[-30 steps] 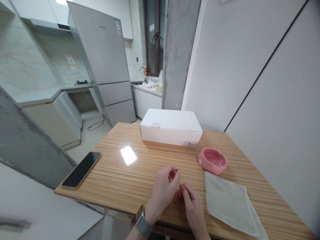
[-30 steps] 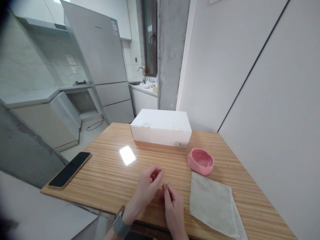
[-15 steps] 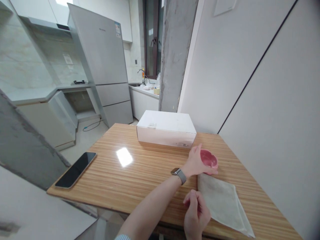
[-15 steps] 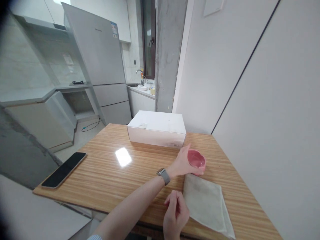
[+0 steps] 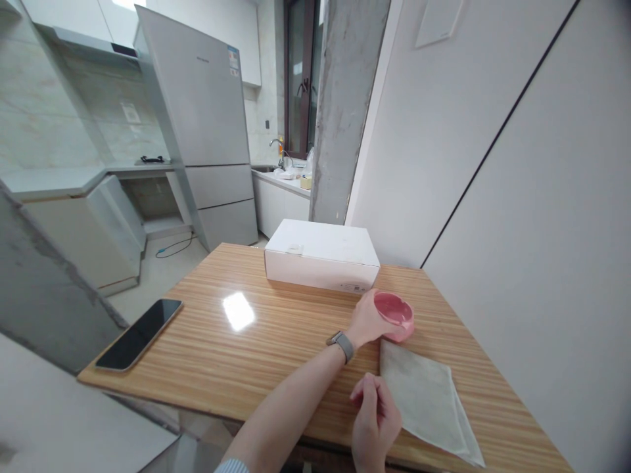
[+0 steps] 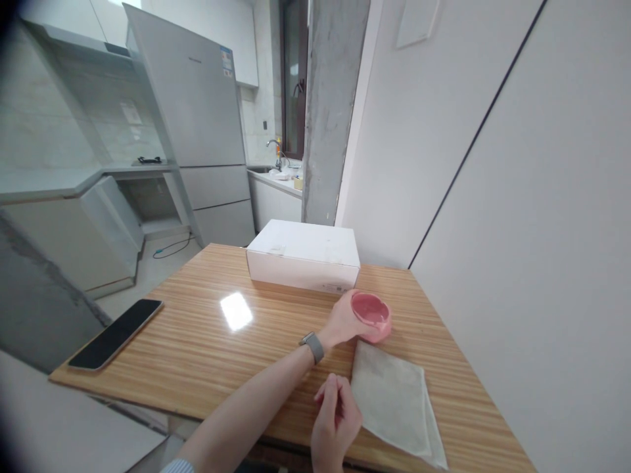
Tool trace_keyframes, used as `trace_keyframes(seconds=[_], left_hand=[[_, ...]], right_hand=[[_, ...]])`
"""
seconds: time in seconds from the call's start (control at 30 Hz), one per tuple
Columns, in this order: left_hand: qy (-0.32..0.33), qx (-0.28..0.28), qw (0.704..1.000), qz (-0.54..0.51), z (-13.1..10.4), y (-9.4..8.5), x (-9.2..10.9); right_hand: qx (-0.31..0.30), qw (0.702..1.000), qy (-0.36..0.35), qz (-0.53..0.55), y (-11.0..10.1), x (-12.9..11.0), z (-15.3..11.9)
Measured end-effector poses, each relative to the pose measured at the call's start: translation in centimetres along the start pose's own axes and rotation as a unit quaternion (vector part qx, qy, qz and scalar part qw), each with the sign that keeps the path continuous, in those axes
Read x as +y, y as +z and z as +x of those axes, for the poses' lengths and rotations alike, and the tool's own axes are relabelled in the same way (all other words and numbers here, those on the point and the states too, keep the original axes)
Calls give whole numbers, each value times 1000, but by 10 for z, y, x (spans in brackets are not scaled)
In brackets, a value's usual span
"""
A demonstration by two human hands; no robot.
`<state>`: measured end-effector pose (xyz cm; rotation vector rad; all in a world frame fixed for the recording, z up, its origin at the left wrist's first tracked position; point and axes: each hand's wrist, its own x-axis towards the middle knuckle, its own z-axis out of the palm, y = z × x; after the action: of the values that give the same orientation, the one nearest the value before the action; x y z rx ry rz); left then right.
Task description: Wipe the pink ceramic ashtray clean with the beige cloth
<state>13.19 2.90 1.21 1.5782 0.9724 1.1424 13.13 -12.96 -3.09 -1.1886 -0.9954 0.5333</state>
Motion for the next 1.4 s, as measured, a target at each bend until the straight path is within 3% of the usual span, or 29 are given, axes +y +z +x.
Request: trace_keyframes(seconds=[0.13, 0.27, 0.4, 0.5, 0.63, 0.73, 0.9, 1.4], left_hand=[[-15, 27, 999, -40, -11, -38, 4], [-18, 62, 996, -68, -39, -105, 14], [-38, 188, 981, -14, -67, -185, 14], [-54, 294, 951, 76, -82, -239, 2], [-102, 345, 920, 156, -95, -287, -18], [-117, 359, 910, 173, -103, -306, -28], [-117, 374, 899, 197, -108, -321, -41], [-112, 362, 896, 232, -103, -326, -53]], right_hand=[[1, 1000, 0, 8, 1, -2, 1], [-7, 1000, 13, 15, 1, -1, 2], [0, 1000, 26, 14, 0, 3, 1], [2, 999, 30, 11, -1, 4, 1], [-6, 999, 33, 7, 0, 3, 2], [-6, 999, 34, -2, 0, 3, 3], [-16, 999, 37, -18, -1, 5, 2], [-8, 999, 22, -26, 0, 3, 0]])
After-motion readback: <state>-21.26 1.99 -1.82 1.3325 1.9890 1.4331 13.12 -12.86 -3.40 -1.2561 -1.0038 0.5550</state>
